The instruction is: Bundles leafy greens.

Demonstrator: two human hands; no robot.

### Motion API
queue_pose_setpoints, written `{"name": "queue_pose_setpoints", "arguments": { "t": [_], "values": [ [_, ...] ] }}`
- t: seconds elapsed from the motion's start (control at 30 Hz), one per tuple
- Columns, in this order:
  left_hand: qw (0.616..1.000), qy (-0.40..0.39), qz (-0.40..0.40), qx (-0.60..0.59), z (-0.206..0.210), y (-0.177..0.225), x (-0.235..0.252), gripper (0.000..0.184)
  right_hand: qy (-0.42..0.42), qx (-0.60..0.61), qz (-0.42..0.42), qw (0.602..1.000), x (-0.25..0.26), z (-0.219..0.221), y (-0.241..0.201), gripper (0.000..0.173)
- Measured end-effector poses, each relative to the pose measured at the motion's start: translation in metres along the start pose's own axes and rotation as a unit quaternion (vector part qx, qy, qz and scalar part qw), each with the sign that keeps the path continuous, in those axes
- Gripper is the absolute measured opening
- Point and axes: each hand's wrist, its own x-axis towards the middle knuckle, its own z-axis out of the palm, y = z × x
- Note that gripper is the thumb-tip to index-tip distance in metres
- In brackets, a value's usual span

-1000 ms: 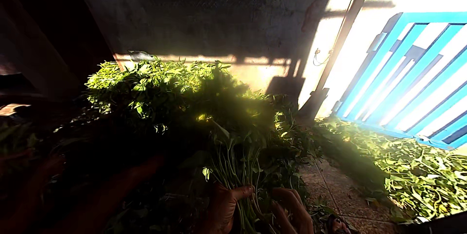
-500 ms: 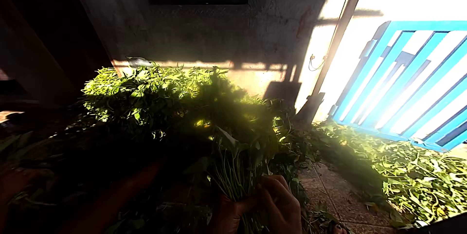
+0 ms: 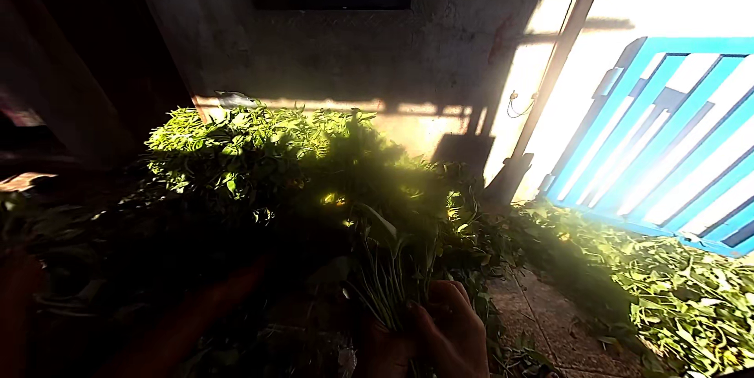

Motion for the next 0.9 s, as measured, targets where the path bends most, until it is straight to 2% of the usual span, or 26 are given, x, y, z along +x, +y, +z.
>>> {"name": "queue_pose_setpoints", "arguments": {
  "t": [0.1,0.2,0.33,0.43,0.57,0.7,0.77,0.9],
  "values": [
    [0.999,0.0,0.038,0.027,-0.001,-0.005,-0.002,0.051,0.032,-0.074,-0.042,0.996,0.002,0.002,0.003,0.017],
    [0.998,-0.013,0.051,0.039,0.0,-0.003,-0.006,0.051,0.022,-0.118,-0.079,0.99,0.001,-0.001,0.0,0.021],
    [0.999,0.006,0.035,0.039,0.002,-0.002,-0.006,0.04,-0.002,-0.116,-0.057,0.992,0.0,0.0,0.001,0.041],
    [0.997,-0.001,0.061,0.048,0.0,-0.007,-0.001,0.038,0.01,-0.133,-0.039,0.99,0.003,0.002,0.003,0.033],
    [0.997,0.009,0.058,0.057,0.005,-0.003,-0.005,0.046,0.02,-0.077,0.012,0.997,0.005,0.002,-0.001,0.025],
    [0.991,-0.025,0.106,0.079,0.001,-0.008,-0.005,0.05,0.005,0.02,0.087,0.996,0.013,-0.002,-0.01,0.017],
    [0.991,-0.038,0.099,0.079,0.0,-0.006,-0.007,0.053,0.008,0.044,0.108,0.993,0.015,-0.004,-0.013,0.014],
    [0.992,-0.063,0.085,0.072,-0.001,-0.007,-0.004,0.056,0.031,0.004,0.049,0.998,0.014,-0.002,-0.011,0.018]
  ]
}}
